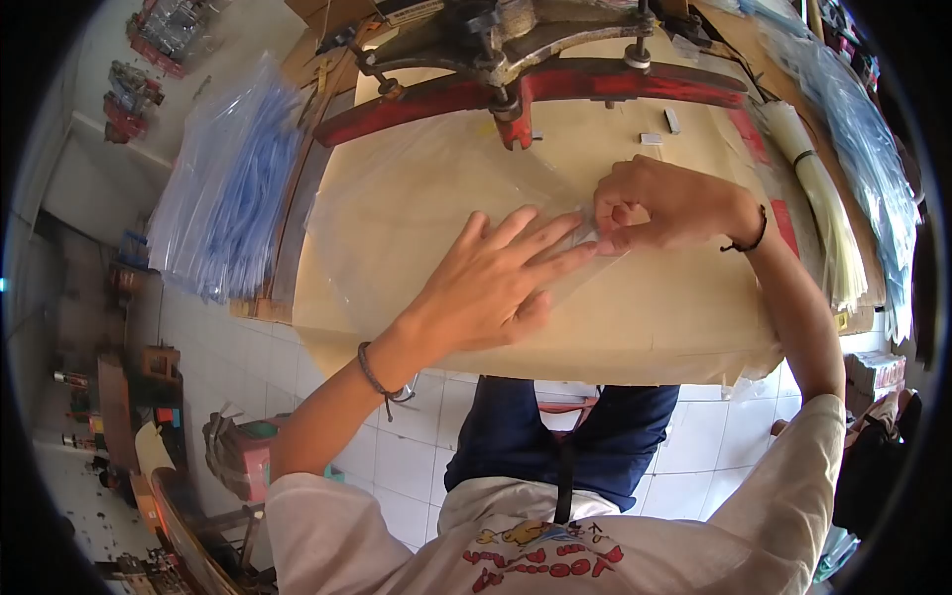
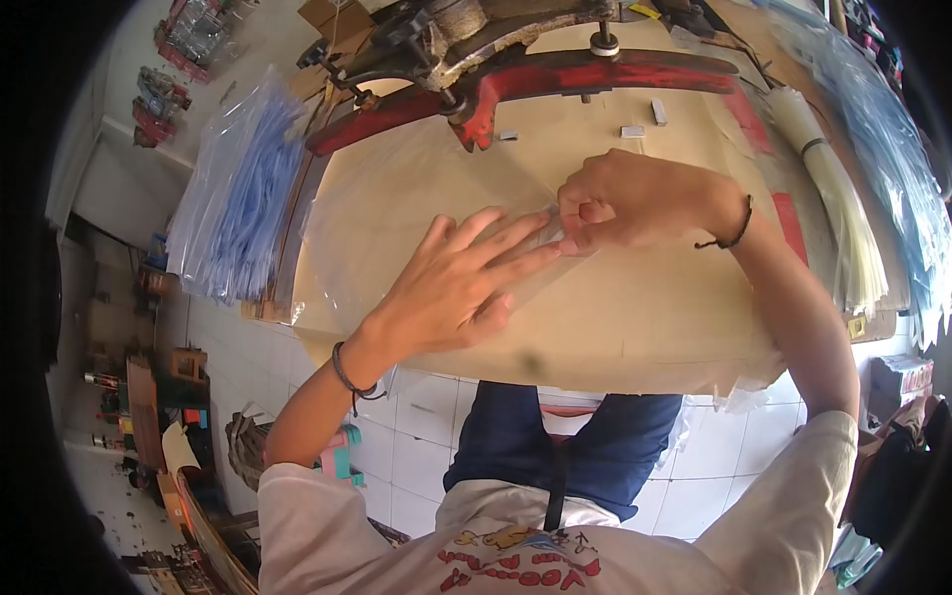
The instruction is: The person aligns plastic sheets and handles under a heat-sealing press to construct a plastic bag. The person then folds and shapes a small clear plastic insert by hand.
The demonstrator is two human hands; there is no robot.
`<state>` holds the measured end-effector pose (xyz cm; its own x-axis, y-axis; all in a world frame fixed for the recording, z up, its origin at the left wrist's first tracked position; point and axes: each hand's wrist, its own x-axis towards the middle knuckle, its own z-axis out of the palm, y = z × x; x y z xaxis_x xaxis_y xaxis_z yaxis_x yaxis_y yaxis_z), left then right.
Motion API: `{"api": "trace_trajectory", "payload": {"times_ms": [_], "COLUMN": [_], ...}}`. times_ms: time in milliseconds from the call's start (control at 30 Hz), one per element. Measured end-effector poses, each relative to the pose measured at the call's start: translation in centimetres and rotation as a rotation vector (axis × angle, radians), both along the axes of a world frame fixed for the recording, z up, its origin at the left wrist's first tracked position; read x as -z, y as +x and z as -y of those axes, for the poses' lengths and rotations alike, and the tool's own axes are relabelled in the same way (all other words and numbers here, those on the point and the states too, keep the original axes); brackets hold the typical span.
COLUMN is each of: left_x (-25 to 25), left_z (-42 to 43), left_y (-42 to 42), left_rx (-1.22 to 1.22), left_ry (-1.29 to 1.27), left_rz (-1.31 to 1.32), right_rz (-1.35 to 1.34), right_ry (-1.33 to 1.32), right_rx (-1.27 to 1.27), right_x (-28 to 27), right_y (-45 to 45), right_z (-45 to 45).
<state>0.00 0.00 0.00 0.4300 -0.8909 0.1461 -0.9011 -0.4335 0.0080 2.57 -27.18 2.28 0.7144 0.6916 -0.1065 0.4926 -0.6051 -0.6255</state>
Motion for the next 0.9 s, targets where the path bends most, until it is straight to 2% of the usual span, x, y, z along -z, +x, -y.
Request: {"api": "trace_trajectory", "payload": {"times_ms": [67,367,667,767,867,900], "left_x": [0.0,0.3,-0.1,0.6,2.2,2.5], "left_z": [0.2,-0.2,0.5,0.5,-0.3,-1.7], "left_y": [0.0,0.1,0.7,0.7,1.2,0.6], "left_rx": [-0.001,0.012,0.053,0.098,0.189,0.159], "left_ry": [-0.01,0.029,0.026,-0.104,-0.372,-0.373], "left_rz": [-0.022,0.02,-0.073,-0.007,-0.022,-0.017], "right_rz": [0.09,-0.017,-0.127,0.124,0.13,0.089], "right_ry": [-0.046,0.098,0.068,0.064,0.025,0.04], "right_rx": [0.005,-0.127,-0.048,-0.105,-0.098,-0.07], "right_x": [0.0,0.8,0.7,1.5,1.4,1.2], "right_y": [-0.2,0.8,0.9,0.7,1.0,0.9], "right_z": [-0.1,1.0,0.7,0.5,0.1,-0.2]}}
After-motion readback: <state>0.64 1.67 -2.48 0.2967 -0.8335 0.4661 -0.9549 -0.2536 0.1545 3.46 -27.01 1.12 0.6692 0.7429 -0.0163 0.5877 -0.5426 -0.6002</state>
